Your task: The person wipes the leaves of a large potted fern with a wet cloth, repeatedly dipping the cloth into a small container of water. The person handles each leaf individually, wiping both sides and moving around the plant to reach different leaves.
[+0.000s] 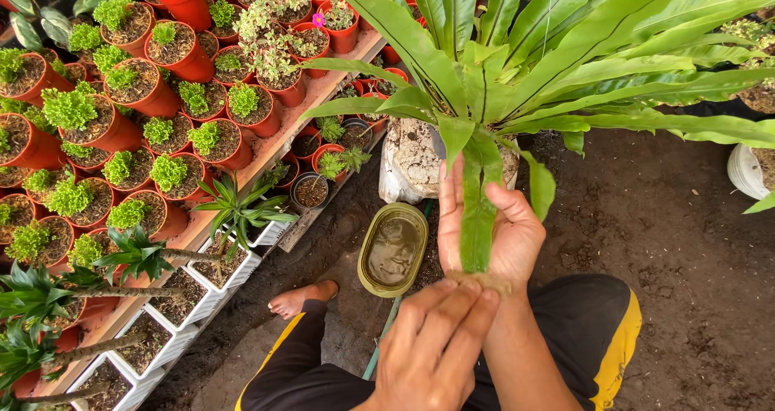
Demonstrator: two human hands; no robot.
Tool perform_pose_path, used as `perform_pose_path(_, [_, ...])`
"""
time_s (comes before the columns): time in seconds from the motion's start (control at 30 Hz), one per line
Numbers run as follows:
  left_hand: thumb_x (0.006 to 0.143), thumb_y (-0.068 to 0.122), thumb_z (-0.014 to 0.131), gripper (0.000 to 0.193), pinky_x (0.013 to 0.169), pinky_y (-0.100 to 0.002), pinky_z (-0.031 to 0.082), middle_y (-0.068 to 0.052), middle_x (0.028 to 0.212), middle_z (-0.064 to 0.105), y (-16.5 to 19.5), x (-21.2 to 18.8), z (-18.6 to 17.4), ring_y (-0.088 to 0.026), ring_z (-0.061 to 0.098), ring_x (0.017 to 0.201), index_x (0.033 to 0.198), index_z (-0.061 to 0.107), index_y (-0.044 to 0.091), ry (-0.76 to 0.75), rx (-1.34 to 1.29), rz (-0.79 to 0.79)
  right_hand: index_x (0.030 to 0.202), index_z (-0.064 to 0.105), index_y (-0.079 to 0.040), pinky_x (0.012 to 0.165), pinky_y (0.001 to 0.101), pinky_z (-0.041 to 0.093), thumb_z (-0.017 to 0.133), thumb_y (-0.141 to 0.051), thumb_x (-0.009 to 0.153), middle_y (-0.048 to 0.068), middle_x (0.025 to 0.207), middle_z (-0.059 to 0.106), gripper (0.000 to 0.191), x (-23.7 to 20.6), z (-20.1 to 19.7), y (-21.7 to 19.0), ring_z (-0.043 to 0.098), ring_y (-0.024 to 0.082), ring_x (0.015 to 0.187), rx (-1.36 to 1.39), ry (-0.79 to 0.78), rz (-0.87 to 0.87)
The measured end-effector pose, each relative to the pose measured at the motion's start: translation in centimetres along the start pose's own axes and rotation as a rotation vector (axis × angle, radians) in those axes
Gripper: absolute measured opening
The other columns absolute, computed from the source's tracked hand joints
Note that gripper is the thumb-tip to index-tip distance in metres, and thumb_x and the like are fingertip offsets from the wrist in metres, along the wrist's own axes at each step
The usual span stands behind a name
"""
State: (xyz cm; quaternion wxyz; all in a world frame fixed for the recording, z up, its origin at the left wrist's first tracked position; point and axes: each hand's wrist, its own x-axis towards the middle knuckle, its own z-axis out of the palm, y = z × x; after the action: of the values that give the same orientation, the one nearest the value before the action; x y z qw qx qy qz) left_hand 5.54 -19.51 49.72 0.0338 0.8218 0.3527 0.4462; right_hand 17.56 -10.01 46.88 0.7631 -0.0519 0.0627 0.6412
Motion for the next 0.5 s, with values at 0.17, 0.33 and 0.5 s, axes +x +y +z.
perform_pose_path(0.17, [0.091, 0.004, 0.074, 0.028, 0.099, -0.036, 0.061, -0.010, 0.117, 0.070, -0.5, -1.6, 1.5, -0.027, 0.067, 0.112, 0.119, 0.076, 0.002, 0.052, 0.061, 0.113, 0.133, 0.055, 0.008, 0.122, 0.0448, 0.045, 0.051, 0.012, 0.086, 0.019, 0.129, 0.065, 0.047, 1.0, -0.1, -0.1, 0.060, 0.030, 0.127, 0.008, -0.006, 0.003])
perform_pose_path(0.33, [0.094, -0.005, 0.061, 0.022, 0.091, -0.034, 0.061, -0.011, 0.111, 0.074, -3.5, -3.7, 1.4, -0.023, 0.073, 0.101, 0.112, 0.071, 0.002, 0.083, -0.503, -0.199, 0.147, 0.046, 0.001, 0.123, 0.0421, 0.042, 0.046, 0.016, 0.079, 0.017, 0.144, 0.057, 0.069, 0.6, -0.2, -0.5, 0.055, 0.029, 0.137, -0.136, 0.019, -0.009])
perform_pose_path(0.5, [0.101, 0.005, 0.049, 0.025, 0.070, -0.032, 0.055, -0.014, 0.092, 0.072, -13.9, -7.4, 6.5, -0.019, 0.071, 0.072, 0.117, 0.068, 0.002, -0.084, -0.356, -0.819, 0.159, 0.031, -0.001, 0.123, 0.0421, 0.036, 0.043, 0.014, 0.082, 0.022, 0.154, 0.046, 0.080, -1.2, -0.6, -0.9, 0.046, 0.031, 0.144, -0.242, -0.032, 0.066])
